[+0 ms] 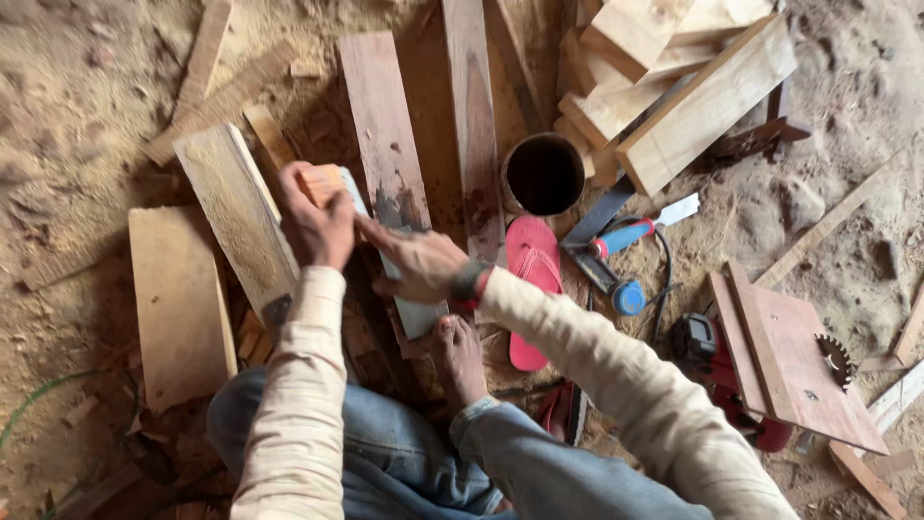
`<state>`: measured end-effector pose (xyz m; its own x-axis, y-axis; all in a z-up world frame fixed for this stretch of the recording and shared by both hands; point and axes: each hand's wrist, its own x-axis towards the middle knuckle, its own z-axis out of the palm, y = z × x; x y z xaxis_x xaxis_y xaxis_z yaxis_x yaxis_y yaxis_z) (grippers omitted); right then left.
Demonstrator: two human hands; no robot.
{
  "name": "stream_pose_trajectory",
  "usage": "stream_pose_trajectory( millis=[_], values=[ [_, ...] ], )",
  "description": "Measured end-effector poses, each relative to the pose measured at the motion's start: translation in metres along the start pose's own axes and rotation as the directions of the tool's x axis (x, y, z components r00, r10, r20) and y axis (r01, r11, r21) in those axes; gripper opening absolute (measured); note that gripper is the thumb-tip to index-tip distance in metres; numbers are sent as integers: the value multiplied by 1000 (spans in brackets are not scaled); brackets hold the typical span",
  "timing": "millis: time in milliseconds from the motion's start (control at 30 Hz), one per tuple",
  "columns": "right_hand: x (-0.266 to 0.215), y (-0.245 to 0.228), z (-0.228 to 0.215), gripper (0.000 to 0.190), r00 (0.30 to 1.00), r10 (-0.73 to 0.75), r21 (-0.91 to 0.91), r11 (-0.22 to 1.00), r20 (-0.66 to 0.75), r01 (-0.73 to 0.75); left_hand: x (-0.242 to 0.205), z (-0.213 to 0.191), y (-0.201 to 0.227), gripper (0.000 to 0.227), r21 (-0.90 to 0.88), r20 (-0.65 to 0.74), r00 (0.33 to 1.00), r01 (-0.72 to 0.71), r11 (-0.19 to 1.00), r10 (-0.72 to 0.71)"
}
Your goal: The person sits on the floor and sharpens a metal blade using a wooden block and a metal file. They repeatedly rub the blade against the file and occasionally tap it with a hammer to adjust its position.
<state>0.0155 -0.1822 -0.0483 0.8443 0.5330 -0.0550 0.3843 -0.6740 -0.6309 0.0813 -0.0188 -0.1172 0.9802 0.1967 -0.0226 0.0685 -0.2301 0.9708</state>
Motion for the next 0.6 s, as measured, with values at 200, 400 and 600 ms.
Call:
stream_pose_trajectory(
  millis=[200, 400, 600],
  values=[
    [-4, 12, -28, 74, 951, 243, 721, 693, -194, -30, -5, -44, 52, 50, -205, 61, 998, 27, 978, -15],
    [-24, -14, -15, 54, 912, 407, 917, 345, 48, -202, -47, -52, 99, 47, -299, 99, 995, 8, 954, 23],
    [-34, -30, 10, 41, 843, 537, 947, 270, 3, -175, -64, -57, 105, 45, -313, 82, 996, 41, 949, -16]
  ],
)
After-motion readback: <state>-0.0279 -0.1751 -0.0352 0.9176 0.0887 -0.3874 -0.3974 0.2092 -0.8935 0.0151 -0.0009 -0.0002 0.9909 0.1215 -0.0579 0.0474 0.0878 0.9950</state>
